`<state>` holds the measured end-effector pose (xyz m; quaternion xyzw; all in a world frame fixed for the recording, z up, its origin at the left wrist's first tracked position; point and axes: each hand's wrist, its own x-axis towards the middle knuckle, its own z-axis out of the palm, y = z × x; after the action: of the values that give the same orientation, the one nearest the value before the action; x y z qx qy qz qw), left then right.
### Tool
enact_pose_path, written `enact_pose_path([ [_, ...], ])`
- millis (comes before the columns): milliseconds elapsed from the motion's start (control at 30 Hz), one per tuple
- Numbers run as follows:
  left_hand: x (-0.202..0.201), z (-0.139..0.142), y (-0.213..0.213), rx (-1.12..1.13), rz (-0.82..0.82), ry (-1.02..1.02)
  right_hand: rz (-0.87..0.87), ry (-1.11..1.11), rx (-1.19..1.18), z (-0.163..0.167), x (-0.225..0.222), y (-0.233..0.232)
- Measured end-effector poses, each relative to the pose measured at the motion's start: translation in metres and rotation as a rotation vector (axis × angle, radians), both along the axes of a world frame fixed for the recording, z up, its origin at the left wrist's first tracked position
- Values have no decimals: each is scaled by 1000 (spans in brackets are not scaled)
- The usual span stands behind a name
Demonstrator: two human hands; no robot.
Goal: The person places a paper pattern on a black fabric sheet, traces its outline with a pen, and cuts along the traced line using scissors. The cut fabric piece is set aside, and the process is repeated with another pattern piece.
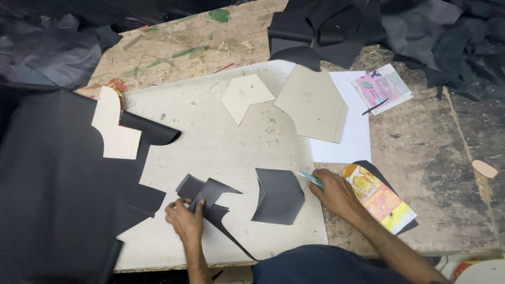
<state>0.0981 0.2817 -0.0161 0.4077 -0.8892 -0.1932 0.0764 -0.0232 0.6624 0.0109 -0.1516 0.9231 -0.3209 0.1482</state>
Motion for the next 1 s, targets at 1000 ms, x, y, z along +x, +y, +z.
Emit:
enact_pose_path([
  [1000, -3, -135, -49, -41, 62, 166, -1061, 455, -258, 12, -375, 215],
])
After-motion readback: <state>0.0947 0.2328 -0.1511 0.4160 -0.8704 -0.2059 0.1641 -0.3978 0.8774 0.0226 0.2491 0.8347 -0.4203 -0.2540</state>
